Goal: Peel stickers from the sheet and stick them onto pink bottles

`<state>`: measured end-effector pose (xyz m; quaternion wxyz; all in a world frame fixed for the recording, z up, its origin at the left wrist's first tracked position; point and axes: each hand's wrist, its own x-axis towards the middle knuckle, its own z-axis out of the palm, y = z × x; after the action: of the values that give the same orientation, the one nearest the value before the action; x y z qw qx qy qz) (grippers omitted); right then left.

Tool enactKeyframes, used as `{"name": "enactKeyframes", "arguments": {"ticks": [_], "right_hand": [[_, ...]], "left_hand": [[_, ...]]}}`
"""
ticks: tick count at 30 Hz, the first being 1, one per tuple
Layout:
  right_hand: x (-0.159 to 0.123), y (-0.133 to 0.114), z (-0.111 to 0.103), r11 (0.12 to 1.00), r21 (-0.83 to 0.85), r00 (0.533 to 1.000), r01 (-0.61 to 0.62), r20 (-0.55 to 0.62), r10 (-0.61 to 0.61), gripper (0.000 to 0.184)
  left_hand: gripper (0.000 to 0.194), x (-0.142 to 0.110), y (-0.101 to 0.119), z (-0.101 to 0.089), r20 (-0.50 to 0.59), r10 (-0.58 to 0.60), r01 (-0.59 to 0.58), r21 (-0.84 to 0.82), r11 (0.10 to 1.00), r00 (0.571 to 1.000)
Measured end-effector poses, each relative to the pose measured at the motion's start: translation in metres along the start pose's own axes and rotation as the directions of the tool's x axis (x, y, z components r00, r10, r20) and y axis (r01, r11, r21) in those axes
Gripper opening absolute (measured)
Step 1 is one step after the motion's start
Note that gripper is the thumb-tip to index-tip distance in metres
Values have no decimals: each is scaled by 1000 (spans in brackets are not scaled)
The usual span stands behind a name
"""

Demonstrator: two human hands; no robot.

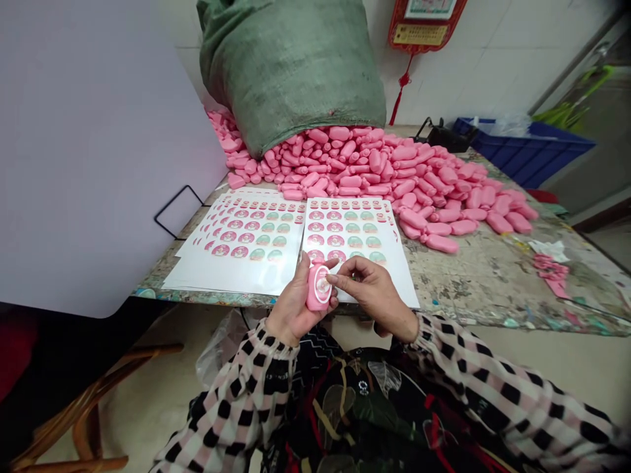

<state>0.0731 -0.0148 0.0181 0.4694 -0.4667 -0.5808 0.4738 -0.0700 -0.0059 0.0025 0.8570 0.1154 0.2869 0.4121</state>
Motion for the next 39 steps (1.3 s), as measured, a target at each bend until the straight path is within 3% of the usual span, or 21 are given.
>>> {"name": "enactKeyframes", "arguments": {"ticks": [7, 20, 25, 28, 30, 33, 35, 39], "right_hand": [[-2, 3, 0, 996, 82, 999, -45, 24, 43, 23], [-7, 11, -3, 995, 15, 996, -94, -10, 94, 30], [-10, 13, -7, 985, -169, 998, -44, -40, 38, 28], [-12, 9, -10, 976, -217, 999, 24, -19, -28, 24], [-13, 5, -13, 974, -219, 998, 55, 35, -49, 22], [-14, -1, -25, 961, -270, 986, 63, 168, -17, 20], [-12, -4, -36, 932, -355, 977, 78, 215, 0, 20], [-8, -5, -49, 886, -457, 994, 72, 107, -26, 26]], "left_hand": [[50, 1, -2, 5, 42, 27, -28, 21, 999, 999], [61, -1, -7, 14, 38, 80, -83, 84, 993, 996], [72, -5, -6, 16, 43, 44, -52, 209, 977, 998], [59, -12, -2, 16, 79, -28, 2, 315, 949, 996], [55, -17, 0, 15, 110, -78, 29, 388, 921, 991], [69, -23, 1, 12, 147, -134, 57, 441, 896, 980], [63, -25, 0, 10, 159, -139, 56, 435, 899, 977], [43, -25, -6, 11, 171, -144, 62, 412, 909, 975]]}}
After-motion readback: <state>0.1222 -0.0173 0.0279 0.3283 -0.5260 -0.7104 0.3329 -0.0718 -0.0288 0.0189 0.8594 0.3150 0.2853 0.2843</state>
